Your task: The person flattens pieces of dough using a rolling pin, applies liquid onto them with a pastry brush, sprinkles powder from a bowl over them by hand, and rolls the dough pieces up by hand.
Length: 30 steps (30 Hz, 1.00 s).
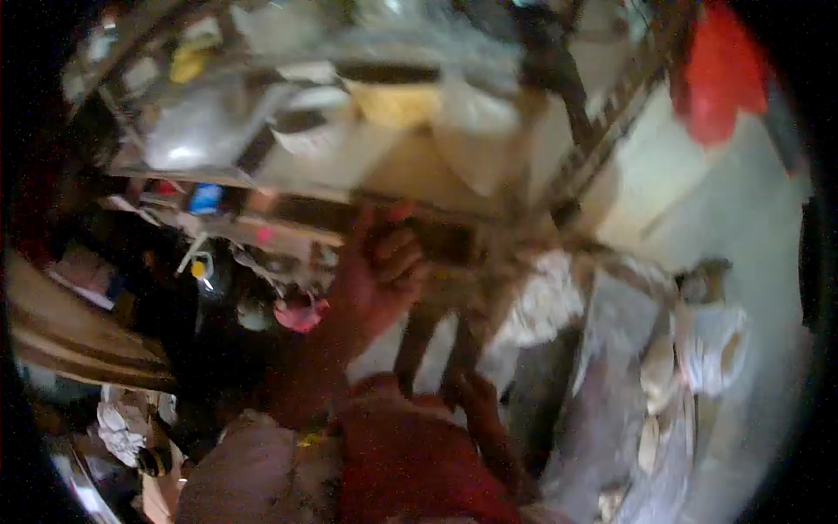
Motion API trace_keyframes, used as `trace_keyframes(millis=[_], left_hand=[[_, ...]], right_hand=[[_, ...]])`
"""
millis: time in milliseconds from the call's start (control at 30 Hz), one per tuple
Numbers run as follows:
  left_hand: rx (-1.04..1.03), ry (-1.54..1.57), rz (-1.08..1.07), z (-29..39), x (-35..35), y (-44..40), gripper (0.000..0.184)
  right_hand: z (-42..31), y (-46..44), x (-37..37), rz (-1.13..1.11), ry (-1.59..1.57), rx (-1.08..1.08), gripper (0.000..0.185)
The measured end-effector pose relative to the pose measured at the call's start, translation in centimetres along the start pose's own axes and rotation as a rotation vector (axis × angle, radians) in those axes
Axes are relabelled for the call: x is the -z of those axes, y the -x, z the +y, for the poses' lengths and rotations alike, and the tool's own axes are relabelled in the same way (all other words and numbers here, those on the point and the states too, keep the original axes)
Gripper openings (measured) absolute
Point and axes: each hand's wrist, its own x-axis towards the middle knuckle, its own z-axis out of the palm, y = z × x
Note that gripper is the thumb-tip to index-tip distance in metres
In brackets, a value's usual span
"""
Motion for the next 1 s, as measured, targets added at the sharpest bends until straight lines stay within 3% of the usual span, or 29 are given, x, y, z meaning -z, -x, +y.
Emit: trace_keyframes(millis=[67,100,133,233,400,467,500,533,700,967,1000], left_hand=[[-0.100,0.294,0.109,-6.9,-2.1,-1.6,0.070],[-0.047,0.219,0.284,-6.5,0.6,-1.9,0.075],[-0.060,0.202,0.482,-9.2,0.2,-3.4,0.080],[-0.017,0.135,0.648,-17.0,-1.0,-6.5,0.089],[0.168,0.131,0.664,-24.5,-3.1,-10.2,0.102],[0.271,0.122,0.689,-27.6,-4.8,-11.4,0.109],[0.294,0.123,0.666,-29.2,-6.7,-12.0,0.109],[0.334,0.148,0.616,-30.6,-9.0,-12.4,0.111],[0.483,0.194,0.214,-35.8,-12.8,-14.1,0.112],[0.626,0.170,-0.111,-42.1,-11.4,-14.4,0.111],[0.641,0.147,-0.136,-42.7,-10.6,-14.3,0.111]], right_hand=[[-2.1,7.3,-0.4,0.149,-0.068,-0.030,0.039],[2.3,1.5,0.1,0.171,-0.122,0.047,0.039],[3.4,1.9,1.9,0.201,-0.119,0.030,0.041],[5.0,8.8,6.9,0.309,-0.043,-0.054,0.043],[10.6,14.3,9.3,0.459,-0.264,-0.092,0.044],[9.1,16.2,9.0,0.537,-0.288,0.019,0.039],[8.8,16.9,9.1,0.591,-0.301,0.123,0.035],[20.1,16.5,11.5,0.527,-0.293,-0.086,0.036],[14.4,19.1,13.3,0.638,-0.264,-0.013,0.037],[14.2,24.3,15.6,0.723,-0.413,-0.055,0.038],[16.4,24.4,16.8,0.785,-0.275,-0.056,0.038]])
